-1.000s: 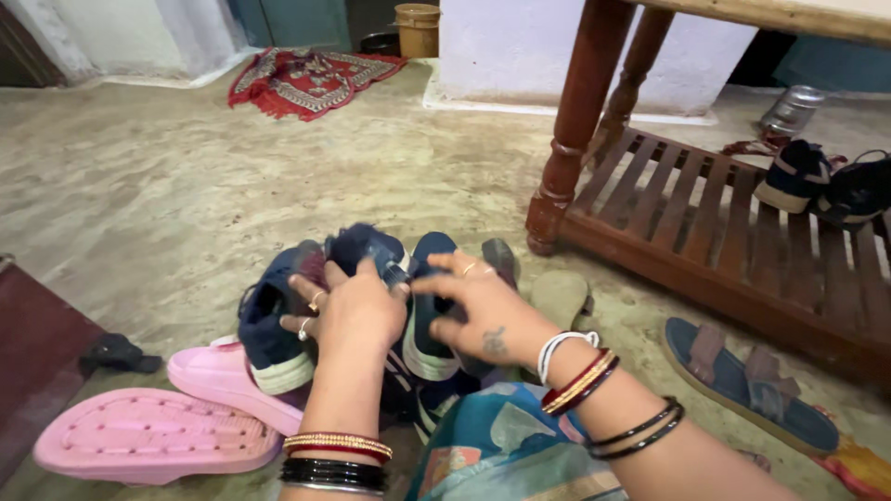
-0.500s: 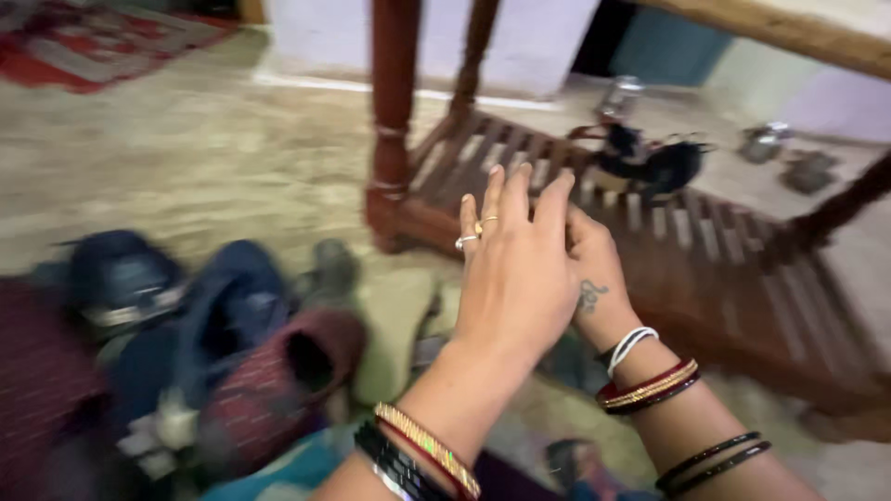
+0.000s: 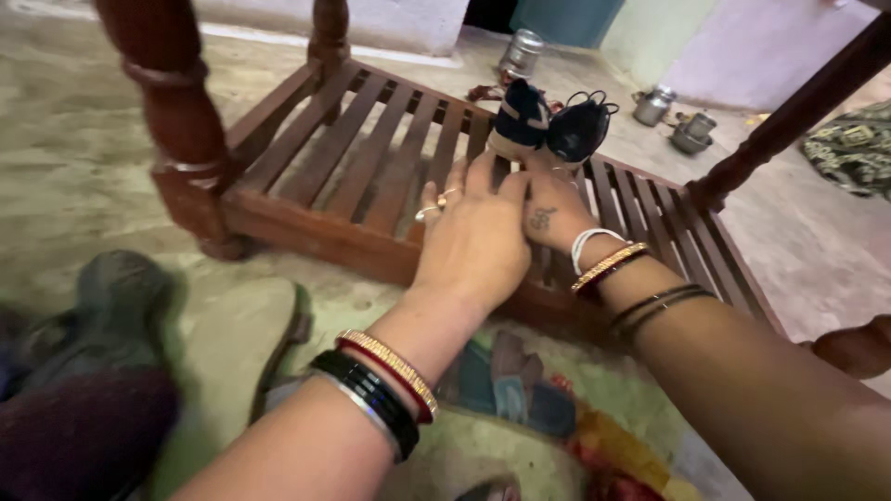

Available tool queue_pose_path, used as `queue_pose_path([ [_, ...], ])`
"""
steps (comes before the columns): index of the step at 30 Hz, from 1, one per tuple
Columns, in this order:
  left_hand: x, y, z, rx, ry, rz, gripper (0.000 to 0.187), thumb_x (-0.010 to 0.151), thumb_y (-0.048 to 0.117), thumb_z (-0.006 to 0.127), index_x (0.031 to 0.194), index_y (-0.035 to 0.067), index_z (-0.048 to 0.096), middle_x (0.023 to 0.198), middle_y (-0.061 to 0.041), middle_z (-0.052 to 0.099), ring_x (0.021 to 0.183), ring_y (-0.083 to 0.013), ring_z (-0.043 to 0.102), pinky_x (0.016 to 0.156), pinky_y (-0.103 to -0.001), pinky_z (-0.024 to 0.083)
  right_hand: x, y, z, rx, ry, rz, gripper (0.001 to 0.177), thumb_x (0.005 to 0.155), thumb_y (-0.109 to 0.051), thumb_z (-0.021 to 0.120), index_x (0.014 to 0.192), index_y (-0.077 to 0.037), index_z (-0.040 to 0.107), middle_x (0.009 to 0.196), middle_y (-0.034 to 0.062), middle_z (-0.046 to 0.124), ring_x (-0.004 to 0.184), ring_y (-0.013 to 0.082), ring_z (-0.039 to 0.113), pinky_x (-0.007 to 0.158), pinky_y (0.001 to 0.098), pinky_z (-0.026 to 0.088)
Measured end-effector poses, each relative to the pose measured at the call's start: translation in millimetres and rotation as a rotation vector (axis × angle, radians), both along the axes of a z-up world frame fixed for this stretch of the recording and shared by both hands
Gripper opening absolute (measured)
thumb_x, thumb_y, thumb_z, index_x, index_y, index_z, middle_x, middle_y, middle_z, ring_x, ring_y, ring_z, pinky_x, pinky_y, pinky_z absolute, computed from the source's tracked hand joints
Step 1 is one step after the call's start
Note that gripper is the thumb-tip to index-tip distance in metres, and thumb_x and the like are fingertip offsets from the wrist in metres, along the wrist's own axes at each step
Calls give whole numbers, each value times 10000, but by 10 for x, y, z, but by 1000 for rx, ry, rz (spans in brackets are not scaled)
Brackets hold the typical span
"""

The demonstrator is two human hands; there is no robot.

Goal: The person removes several pairs of shoes from a wooden shoe rack and places them on the floor. They then pick up a dark blue sneaker and wipe it with a red cloth, cleaning the upper and sole surfaces.

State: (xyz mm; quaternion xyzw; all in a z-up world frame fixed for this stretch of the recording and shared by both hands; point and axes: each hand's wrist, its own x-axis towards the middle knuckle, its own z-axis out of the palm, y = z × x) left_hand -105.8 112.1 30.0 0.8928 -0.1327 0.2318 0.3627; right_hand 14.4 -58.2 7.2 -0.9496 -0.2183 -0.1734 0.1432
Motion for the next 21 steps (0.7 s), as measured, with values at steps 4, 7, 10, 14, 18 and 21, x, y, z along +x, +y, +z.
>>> queue_pose_path([
  [4,202,-38,-108,12,43,97,489,848,139,628,1331,115,558,1516,-212,388,1434,-433,329,1135,-644,249,408,-39,-107,-230,74,-262,739,871,-363,646,1525,-170,361,1588,215,302,1478,474,208,1131,656,203],
  [7,394,-116,-215,25,36,99,513,836,147,642,1338,96,547,1526,-210,380,1429,-428,340,1130,-637,262,743,-130,-181,-286,112,-364,793,866,-405,617,1570,-240,290,1653,179,194,1503,492,99,1081,754,140],
  [10,560,-208,-355,74,23,24,632,792,154,665,1396,80,497,1532,-217,365,1431,-419,336,1142,-611,263,1092,-158,-123,-375,-127,-163,904,933,-603,640,1626,-163,260,1619,288,183,1518,540,111,1190,748,100],
  [14,730,-238,-610,133,54,-75,680,827,129,637,1478,123,438,1578,-213,329,1474,-398,284,1183,-565,236,1174,-99,24,-417,-44,-203,979,879,-715,660,1613,-222,239,1670,251,132,1476,624,44,1189,696,70],
  [18,903,-172,-842,298,238,-122,673,923,298,557,1553,203,340,1678,-155,194,1501,-374,128,1184,-569,109,1092,-52,151,-395,71,-396,955,862,-706,559,1617,-328,114,1705,117,64,1542,482,25,1122,796,54],
  [21,948,-169,-929,470,239,-117,652,984,359,379,1593,178,234,1684,-163,92,1533,-401,62,1149,-573,40,1248,-81,209,-365,5,-397,953,876,-689,536,1628,-317,83,1709,124,41,1515,516,27,1125,766,100],
])
